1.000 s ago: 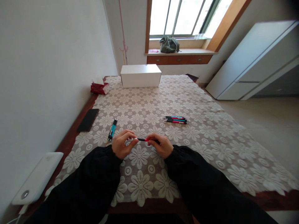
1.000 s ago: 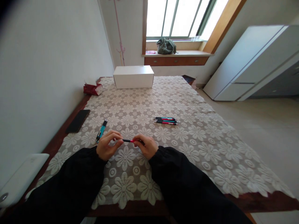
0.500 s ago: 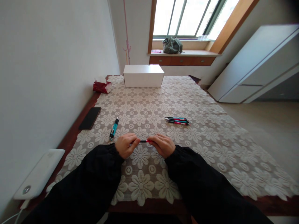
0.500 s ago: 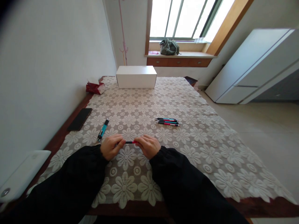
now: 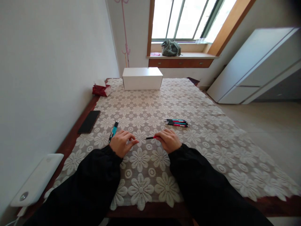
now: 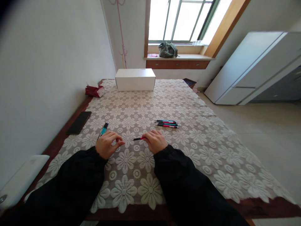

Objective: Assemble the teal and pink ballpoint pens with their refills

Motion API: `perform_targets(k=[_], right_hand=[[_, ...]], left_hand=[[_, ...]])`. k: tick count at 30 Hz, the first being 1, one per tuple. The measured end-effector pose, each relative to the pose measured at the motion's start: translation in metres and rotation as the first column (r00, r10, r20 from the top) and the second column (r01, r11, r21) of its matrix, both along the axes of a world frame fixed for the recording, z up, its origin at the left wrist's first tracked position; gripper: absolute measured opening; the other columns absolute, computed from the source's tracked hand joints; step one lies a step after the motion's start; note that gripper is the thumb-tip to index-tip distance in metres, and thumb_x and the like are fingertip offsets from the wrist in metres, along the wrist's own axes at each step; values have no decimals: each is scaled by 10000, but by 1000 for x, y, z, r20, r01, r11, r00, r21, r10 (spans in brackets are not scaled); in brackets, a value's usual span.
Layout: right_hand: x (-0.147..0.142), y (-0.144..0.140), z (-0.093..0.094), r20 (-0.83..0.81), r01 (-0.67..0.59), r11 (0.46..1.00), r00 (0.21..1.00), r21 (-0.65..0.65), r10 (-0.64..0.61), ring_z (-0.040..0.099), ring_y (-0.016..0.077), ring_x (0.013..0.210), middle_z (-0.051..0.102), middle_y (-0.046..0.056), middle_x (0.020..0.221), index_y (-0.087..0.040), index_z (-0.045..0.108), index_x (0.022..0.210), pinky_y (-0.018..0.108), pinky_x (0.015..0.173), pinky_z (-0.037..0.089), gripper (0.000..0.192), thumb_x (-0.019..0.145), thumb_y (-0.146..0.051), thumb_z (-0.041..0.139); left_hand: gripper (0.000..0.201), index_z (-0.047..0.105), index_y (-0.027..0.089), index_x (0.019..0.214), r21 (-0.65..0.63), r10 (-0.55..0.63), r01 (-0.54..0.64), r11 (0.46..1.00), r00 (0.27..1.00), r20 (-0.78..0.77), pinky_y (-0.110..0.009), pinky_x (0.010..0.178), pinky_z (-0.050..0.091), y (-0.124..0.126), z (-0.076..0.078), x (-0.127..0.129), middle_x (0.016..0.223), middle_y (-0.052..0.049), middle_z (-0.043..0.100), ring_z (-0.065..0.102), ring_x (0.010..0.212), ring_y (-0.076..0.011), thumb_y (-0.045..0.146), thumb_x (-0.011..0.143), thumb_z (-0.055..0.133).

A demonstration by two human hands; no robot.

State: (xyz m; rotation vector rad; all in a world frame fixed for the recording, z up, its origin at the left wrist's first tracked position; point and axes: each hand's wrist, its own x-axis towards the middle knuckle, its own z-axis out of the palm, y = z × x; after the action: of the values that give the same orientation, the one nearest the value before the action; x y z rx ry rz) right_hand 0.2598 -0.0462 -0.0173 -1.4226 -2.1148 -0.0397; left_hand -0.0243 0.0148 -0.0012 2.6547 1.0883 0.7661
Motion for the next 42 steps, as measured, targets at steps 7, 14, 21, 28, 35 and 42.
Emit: perform_targets(k=[7, 14, 21, 28, 35, 42], right_hand=[[79, 12, 0, 157, 438, 897, 883, 66, -443, 580, 244, 966, 739, 59, 1038, -242, 744, 934, 385, 883, 320, 150, 958, -322, 620], [91, 13, -6, 197, 512, 859, 839, 30, -507, 553, 260, 980, 711, 85, 1027, -224, 747, 960, 385, 840, 317, 157, 937, -289, 606], [87, 15, -6, 215, 509, 861, 838, 26, -502, 553, 265, 965, 708, 98, 1049, -217, 749, 972, 388, 842, 333, 175, 951, -312, 604], [66, 14, 5, 23, 397, 915, 917, 69, -399, 619, 256, 941, 721, 83, 972, -224, 737, 915, 393, 869, 413, 156, 939, -310, 609], [-17, -2, 16, -482, -185, 964, 873, -191, 72, 638, 162, 699, 735, 40, 839, -214, 708, 951, 301, 665, 510, 219, 968, -399, 590], [-56, -21, 6, -657, -354, 868, 753, -348, 45, 667, 135, 632, 728, -1, 789, -216, 649, 1043, 253, 607, 518, 196, 939, -382, 632]], left_hand=[[180, 664, 203, 906, 74, 387, -380, 922, 906, -172, -430, 877, 442, 28, 16, -26, 1002, -96, 701, 595, 1012, -306, 369, 919, 596], [236, 619, 194, 1004, 52, 500, -511, 858, 807, -313, -440, 890, 457, 36, 16, -35, 1100, -131, 655, 567, 1073, -331, 397, 889, 581], [200, 640, 196, 948, -32, 456, -492, 870, 827, -330, -392, 877, 481, 38, 7, -37, 1085, -115, 634, 583, 1067, -300, 374, 913, 556], [202, 702, 194, 874, -21, 405, -410, 912, 906, -121, -425, 937, 477, 41, 5, -36, 1054, -109, 645, 567, 1047, -290, 366, 885, 596], [378, 598, 179, 991, -644, 213, 161, 748, 861, 462, -233, 514, 417, 4, 11, 9, 700, 15, 559, 484, 555, -102, 545, 895, 618], [476, 566, 172, 955, -745, 192, 426, 514, 789, 584, -277, 628, 561, -31, 0, 35, 802, -20, 657, 656, 685, -143, 517, 747, 819]])
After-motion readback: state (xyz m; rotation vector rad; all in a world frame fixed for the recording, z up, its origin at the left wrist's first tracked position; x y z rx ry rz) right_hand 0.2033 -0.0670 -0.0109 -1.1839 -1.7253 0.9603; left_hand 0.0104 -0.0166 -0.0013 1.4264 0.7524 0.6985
